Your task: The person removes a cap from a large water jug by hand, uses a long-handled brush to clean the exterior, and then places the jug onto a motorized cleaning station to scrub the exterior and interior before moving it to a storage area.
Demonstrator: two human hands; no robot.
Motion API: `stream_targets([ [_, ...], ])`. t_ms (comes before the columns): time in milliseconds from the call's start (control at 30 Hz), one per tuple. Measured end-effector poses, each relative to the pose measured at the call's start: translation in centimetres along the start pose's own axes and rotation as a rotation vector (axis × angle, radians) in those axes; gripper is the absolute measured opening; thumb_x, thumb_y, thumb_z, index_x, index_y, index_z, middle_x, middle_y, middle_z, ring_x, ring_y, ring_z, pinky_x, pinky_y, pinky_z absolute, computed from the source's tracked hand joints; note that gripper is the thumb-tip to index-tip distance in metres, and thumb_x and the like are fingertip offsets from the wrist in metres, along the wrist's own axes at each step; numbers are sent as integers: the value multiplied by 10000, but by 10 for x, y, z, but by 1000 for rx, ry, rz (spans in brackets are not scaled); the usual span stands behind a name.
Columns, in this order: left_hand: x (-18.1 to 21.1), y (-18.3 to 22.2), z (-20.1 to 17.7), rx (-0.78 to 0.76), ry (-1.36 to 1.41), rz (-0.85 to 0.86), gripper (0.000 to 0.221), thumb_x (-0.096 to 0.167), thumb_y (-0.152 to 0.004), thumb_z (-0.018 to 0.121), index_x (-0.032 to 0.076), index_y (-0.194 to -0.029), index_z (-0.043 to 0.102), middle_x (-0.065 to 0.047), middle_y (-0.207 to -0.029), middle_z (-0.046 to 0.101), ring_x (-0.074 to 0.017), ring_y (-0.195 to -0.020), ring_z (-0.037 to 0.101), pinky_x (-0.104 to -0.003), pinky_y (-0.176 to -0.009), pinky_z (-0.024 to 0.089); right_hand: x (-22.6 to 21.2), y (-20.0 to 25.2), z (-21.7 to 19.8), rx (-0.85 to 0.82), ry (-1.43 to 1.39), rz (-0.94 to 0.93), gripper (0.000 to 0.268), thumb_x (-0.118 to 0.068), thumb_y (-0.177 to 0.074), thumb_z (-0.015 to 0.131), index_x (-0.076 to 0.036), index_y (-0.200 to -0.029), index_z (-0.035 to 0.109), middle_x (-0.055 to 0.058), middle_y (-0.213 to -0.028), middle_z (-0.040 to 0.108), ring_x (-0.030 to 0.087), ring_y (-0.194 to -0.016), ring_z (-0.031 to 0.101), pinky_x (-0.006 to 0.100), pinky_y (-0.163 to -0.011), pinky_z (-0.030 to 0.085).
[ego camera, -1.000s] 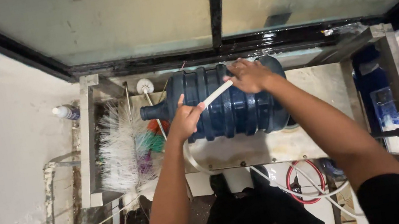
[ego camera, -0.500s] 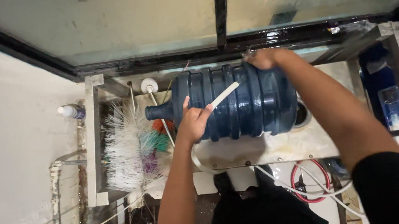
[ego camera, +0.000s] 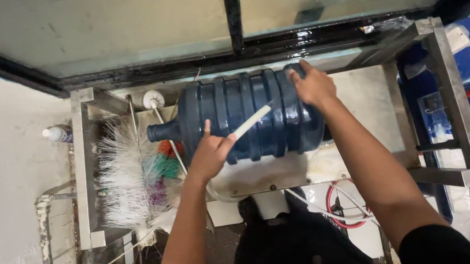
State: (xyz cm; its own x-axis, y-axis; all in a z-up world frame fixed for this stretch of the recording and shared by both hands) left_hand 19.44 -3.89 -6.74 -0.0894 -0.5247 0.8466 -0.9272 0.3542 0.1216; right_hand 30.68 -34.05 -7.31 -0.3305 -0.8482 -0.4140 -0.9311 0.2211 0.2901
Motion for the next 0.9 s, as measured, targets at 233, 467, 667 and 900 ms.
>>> stream_targets([
  [233, 47, -38, 42, 20, -33, 223, 572, 358, -1021, 520, -7, -583, 574, -184, -521, 520, -389, -600, 576, -505, -1295, 33, -6, 21, -5, 306, -367, -483, 225, -160, -946, 610, -54, -1089, 748, 172, -1153, 750, 355, -1109, 716, 390, -999, 573],
  [467, 12, -55, 53, -103, 213, 128, 618, 345, -1017, 500, 29, -487, 531, -75, -398, 525, -233, -419, 586, -427, -1309, -70, 22, 75, -7, 485, -536, -693, 340, -110, -969, 610, -26, -1295, 656, 224, -1377, 644, 387, -1301, 627, 410, -1117, 479],
  [667, 6, -50, 54, -156, 229, 83, 620, 340, -1017, 497, 52, -469, 515, -55, -395, 519, -197, -380, 578, -393, -1312, -61, 34, 112, 21, 487, -444, -565, 673, -285, -1039, 593, -14, -1594, 327, 368, -1549, 415, 511, -1422, 436, 473, -1163, 372],
  [900, -6, -43, 64, -226, 237, 67, 640, 365, -1026, 484, 46, -472, 494, -39, -392, 508, -201, -393, 576, -401, -1289, -126, 27, 12, 11, 216, -356, 173, 543, -486, -1074, 518, -58, -1399, 596, 281, -1265, 656, 490, -1258, 578, 521, -1088, 441],
])
Point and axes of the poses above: each hand's wrist, its own y-axis away from the middle knuckle, its own z-axis out of the palm, x = y × z, the point moved 6 cm from there along -y, towards the middle knuckle
